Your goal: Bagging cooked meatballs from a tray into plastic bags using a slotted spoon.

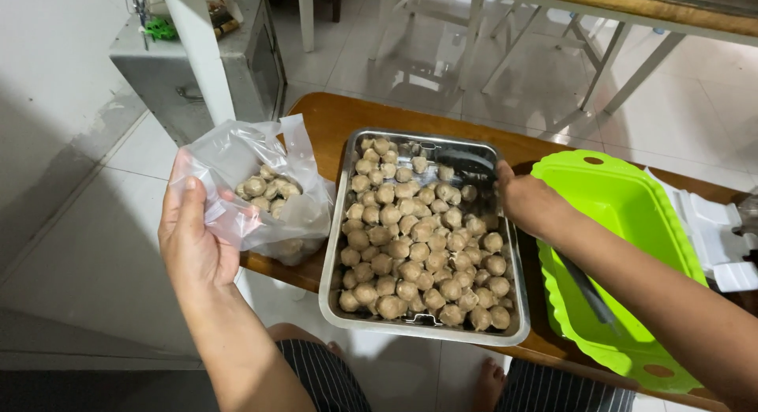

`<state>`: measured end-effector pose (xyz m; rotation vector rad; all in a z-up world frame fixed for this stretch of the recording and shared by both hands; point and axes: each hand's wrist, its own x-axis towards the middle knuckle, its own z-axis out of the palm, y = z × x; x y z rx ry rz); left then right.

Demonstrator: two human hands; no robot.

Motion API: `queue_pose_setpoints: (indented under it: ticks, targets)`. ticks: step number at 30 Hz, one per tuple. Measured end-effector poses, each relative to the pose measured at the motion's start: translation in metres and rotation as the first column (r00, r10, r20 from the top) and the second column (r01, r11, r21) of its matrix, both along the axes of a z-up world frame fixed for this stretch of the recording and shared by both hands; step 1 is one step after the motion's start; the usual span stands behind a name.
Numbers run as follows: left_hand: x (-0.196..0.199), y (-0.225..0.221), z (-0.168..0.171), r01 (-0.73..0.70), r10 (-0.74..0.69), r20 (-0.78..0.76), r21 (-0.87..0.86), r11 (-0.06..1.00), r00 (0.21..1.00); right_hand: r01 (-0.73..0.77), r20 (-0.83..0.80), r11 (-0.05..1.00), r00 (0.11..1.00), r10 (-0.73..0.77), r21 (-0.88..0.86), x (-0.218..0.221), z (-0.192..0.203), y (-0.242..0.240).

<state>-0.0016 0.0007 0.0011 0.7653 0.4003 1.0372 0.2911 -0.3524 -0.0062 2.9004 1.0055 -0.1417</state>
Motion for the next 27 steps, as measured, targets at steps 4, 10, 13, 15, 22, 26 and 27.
queue_pose_setpoints:
  ticks: [4,10,13,15,22,26,27]
  targets:
    - [0.000,0.000,0.000,-0.002,0.002,-0.018,0.003,1.000,1.000,0.034,-0.160,0.994,0.987,-0.018,0.102,-0.006,0.005,0.005]
    - [-0.001,-0.002,0.004,-0.003,0.003,-0.022,0.011,1.000,1.000,0.496,-0.767,0.788,0.640,-0.048,0.365,-0.012,0.008,0.007]
    - [-0.001,-0.005,0.007,-0.005,0.005,-0.022,0.007,1.000,1.000,0.651,-0.889,0.673,0.457,0.021,0.350,0.004,-0.011,0.000]
    - [0.000,-0.004,0.007,-0.008,0.009,-0.019,0.001,1.000,1.000,0.706,-0.925,0.625,0.372,0.074,0.334,0.014,-0.018,-0.001]
    - [0.005,0.005,-0.007,-0.006,0.006,-0.009,0.009,1.000,1.000,0.858,-0.979,0.495,0.037,0.203,0.135,0.022,-0.016,-0.003]
    - [0.006,0.006,-0.010,-0.003,0.003,0.007,0.012,1.000,1.000,0.883,-0.969,0.466,-0.055,0.242,0.066,0.025,-0.014,-0.001]
    - [0.006,0.005,-0.009,-0.004,0.004,0.006,0.013,1.000,1.000,0.882,-0.969,0.466,-0.055,0.242,0.067,0.031,-0.020,-0.002]
